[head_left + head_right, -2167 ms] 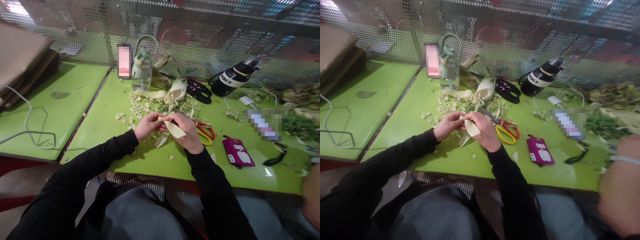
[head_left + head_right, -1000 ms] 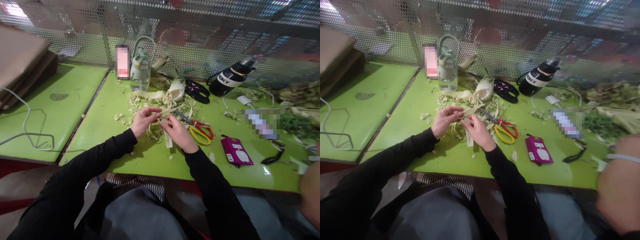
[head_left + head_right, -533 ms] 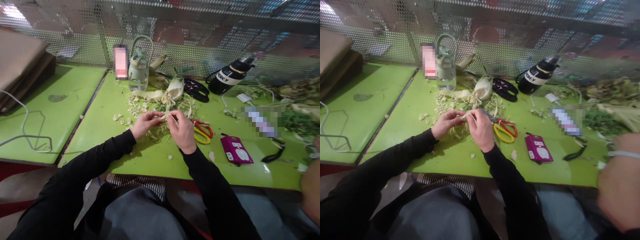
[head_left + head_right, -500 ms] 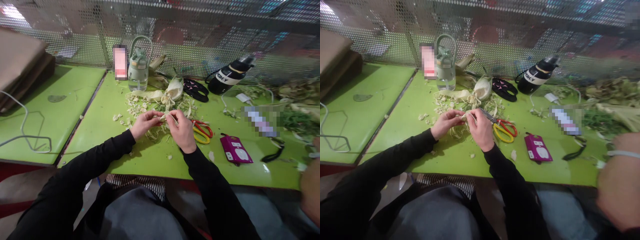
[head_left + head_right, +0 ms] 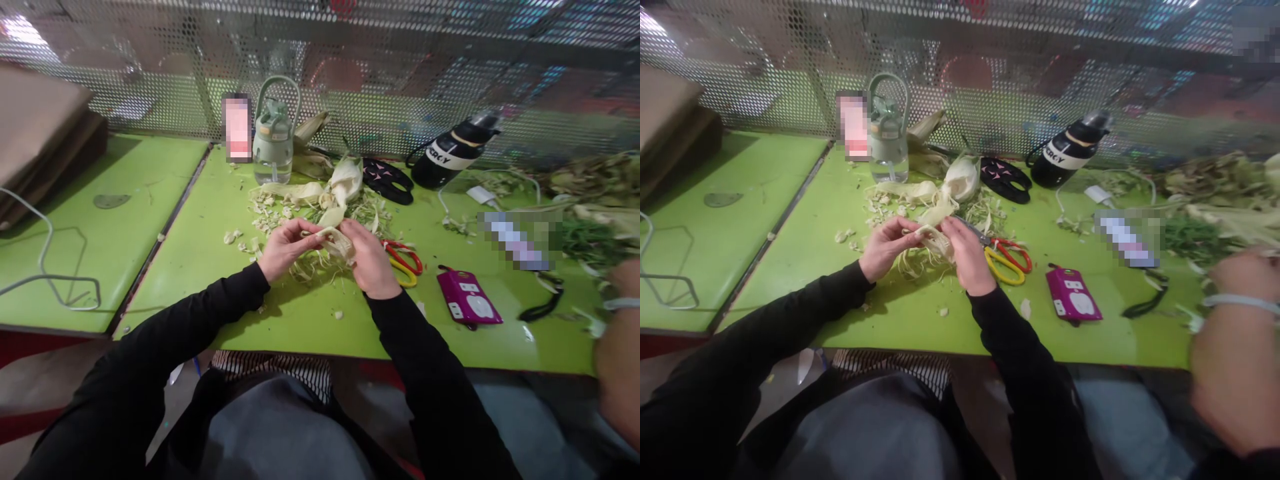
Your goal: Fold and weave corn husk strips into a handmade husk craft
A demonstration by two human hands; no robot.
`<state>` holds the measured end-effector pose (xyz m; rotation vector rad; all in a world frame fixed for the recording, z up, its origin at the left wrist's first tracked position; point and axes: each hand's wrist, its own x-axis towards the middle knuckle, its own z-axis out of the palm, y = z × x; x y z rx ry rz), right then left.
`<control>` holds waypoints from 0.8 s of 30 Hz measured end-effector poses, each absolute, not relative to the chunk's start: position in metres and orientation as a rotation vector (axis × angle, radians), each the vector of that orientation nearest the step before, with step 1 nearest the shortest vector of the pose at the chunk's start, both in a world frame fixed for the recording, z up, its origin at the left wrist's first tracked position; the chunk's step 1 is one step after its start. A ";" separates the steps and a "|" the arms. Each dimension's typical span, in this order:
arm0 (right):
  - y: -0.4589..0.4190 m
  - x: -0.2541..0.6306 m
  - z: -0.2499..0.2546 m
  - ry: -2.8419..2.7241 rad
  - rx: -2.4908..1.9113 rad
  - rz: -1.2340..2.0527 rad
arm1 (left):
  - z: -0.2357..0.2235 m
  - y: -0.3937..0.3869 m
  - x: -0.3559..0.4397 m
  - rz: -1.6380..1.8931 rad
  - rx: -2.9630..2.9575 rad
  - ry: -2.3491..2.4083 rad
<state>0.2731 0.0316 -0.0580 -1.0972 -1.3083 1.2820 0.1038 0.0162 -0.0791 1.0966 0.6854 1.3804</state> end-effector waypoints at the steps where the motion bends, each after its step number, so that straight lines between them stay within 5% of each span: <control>1: 0.033 0.273 -0.057 -1.274 -1.073 1.267 | -0.080 0.016 0.104 1.376 1.113 0.690; 13: 0.028 0.276 -0.051 -1.374 -1.102 0.976 | -0.087 0.017 0.105 1.275 1.224 0.792; 24: 0.029 0.275 -0.047 -1.389 -1.018 1.072 | -0.082 0.013 0.109 1.217 1.164 0.781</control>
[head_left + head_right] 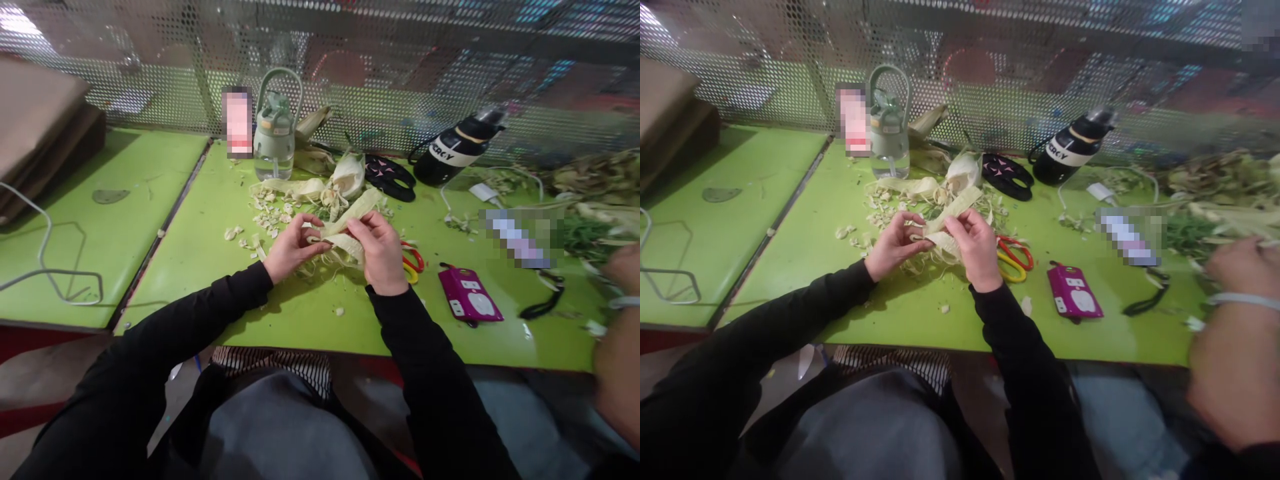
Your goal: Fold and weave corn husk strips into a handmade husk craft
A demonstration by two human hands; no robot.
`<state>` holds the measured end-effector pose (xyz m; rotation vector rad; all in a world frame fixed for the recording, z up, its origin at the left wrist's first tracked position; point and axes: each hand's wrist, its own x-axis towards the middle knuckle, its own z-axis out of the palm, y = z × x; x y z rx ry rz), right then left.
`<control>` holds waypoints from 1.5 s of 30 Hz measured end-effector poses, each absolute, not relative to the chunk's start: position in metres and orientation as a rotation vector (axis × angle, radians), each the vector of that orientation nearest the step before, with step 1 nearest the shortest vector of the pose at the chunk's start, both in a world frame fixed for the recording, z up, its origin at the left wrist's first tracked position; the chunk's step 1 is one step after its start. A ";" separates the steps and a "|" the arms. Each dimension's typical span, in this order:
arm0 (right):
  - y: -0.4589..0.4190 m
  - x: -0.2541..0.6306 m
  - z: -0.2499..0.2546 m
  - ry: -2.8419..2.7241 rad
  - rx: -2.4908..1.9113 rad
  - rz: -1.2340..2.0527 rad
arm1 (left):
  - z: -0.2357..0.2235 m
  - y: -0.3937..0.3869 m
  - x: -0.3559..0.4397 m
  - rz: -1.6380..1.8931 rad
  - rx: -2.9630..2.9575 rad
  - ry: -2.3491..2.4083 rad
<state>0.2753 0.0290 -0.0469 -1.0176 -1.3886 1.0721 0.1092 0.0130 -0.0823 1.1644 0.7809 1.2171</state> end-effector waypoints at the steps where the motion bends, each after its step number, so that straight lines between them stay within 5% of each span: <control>1: 0.029 0.276 -0.048 -1.380 -1.023 1.074 | -0.082 0.013 0.109 1.232 1.171 0.779; 35: 0.032 0.281 -0.048 -1.605 -0.991 1.233 | -0.080 0.021 0.106 1.156 0.618 0.914; 45: 0.032 0.283 -0.050 -2.023 -0.987 0.785 | -0.081 0.021 0.095 1.192 1.823 1.277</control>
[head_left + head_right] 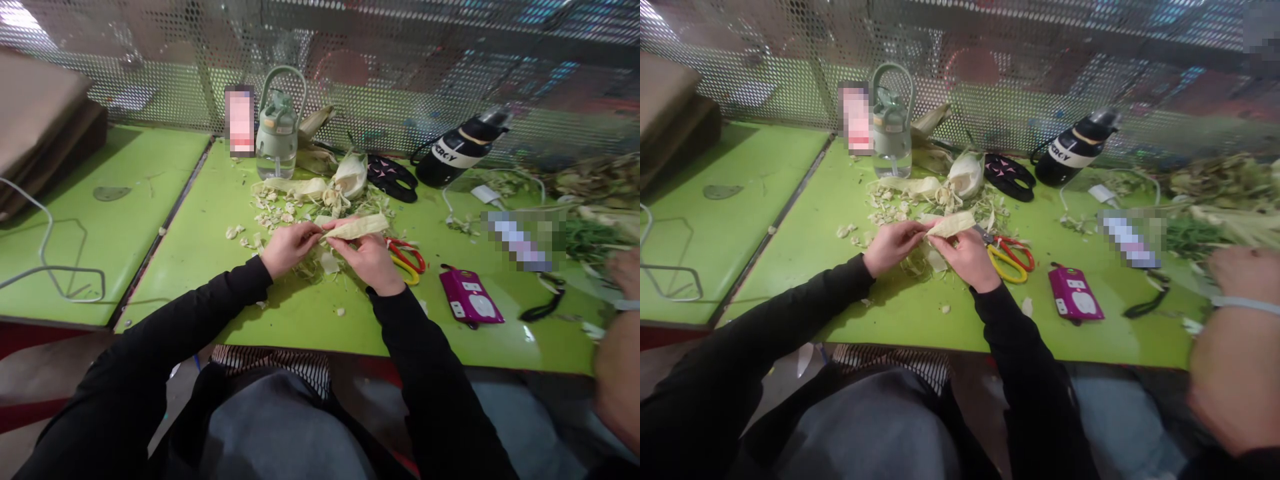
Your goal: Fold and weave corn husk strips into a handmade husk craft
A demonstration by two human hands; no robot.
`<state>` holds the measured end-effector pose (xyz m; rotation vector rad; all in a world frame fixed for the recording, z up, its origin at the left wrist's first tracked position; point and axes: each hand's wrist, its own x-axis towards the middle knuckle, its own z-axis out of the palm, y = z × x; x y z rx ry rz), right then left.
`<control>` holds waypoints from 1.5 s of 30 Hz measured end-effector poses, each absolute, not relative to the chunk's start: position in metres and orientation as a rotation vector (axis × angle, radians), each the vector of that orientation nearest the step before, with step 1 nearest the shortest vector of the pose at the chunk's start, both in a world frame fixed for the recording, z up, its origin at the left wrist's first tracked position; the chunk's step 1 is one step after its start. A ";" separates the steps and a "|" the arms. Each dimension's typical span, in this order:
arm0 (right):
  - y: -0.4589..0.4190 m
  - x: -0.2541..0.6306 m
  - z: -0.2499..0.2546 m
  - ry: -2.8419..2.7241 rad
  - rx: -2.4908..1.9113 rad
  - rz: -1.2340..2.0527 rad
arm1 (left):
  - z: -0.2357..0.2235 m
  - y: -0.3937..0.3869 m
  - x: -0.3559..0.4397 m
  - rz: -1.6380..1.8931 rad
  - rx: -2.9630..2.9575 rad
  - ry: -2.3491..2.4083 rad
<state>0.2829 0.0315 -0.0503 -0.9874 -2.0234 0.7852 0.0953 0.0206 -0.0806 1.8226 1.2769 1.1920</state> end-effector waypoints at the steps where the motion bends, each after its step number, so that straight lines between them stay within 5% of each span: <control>1: 0.033 0.284 -0.054 -1.994 -1.027 0.767 | -0.082 0.020 0.095 1.178 1.920 1.257; 21: 0.035 0.281 -0.054 -1.879 -1.135 0.765 | -0.087 0.017 0.102 1.198 1.767 1.243; 33: 0.034 0.270 -0.060 -1.355 -1.172 1.470 | -0.090 0.015 0.105 1.208 1.670 0.998; 45: 0.025 0.266 -0.061 -1.507 -0.903 1.326 | -0.098 0.019 0.112 1.044 1.205 1.088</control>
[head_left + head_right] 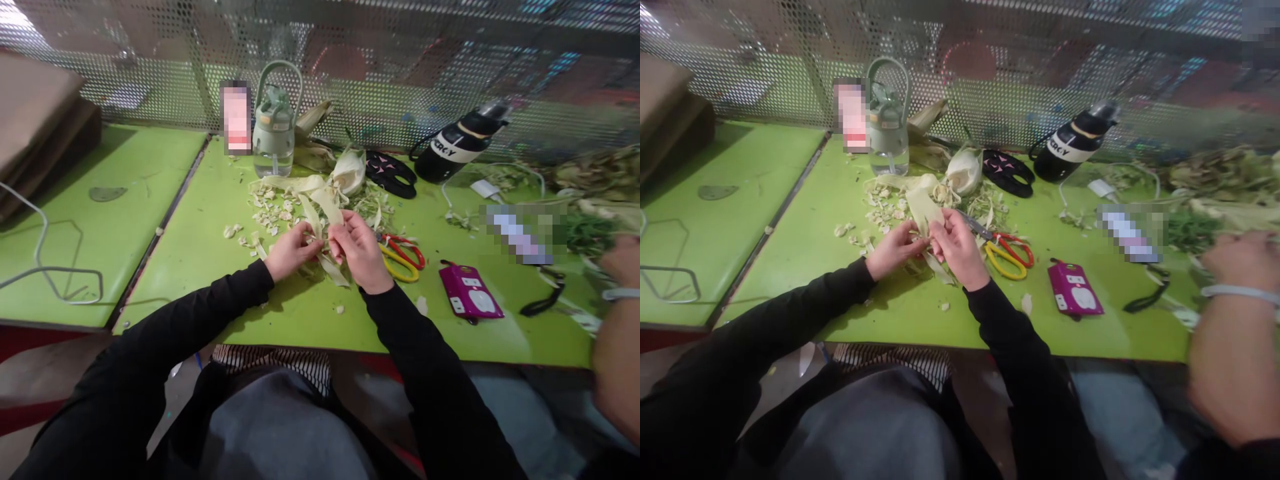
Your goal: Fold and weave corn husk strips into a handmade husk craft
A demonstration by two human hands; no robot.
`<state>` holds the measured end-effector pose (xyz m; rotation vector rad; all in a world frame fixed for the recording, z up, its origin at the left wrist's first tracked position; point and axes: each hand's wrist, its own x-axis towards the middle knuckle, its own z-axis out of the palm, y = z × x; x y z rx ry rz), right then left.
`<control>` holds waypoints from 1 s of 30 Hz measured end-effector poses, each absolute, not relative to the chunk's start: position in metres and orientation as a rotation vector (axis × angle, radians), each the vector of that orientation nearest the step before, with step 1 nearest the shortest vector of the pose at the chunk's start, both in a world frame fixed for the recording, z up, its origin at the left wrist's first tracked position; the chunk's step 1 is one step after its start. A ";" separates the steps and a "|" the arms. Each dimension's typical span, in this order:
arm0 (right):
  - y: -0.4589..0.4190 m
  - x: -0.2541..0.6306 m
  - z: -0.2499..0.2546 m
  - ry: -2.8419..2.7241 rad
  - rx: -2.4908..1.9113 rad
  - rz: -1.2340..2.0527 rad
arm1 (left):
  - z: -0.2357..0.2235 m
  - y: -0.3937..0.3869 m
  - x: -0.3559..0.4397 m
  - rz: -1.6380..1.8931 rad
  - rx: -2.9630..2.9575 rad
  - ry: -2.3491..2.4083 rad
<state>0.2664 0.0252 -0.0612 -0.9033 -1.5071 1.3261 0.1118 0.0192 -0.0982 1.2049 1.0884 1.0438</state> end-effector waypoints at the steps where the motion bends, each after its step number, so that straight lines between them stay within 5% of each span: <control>1: 0.026 0.268 -0.062 -1.551 -0.933 1.262 | -0.098 0.019 0.112 1.026 1.192 1.101; 8: 0.030 0.279 -0.056 -2.110 -1.070 0.533 | -0.079 0.017 0.111 1.024 1.079 1.043; 16: 0.030 0.282 -0.061 -2.423 -0.992 0.101 | -0.078 0.019 0.107 1.039 0.947 1.042; 30: 0.028 0.279 -0.061 -2.424 -0.883 0.036 | -0.073 0.015 0.108 1.050 0.786 0.985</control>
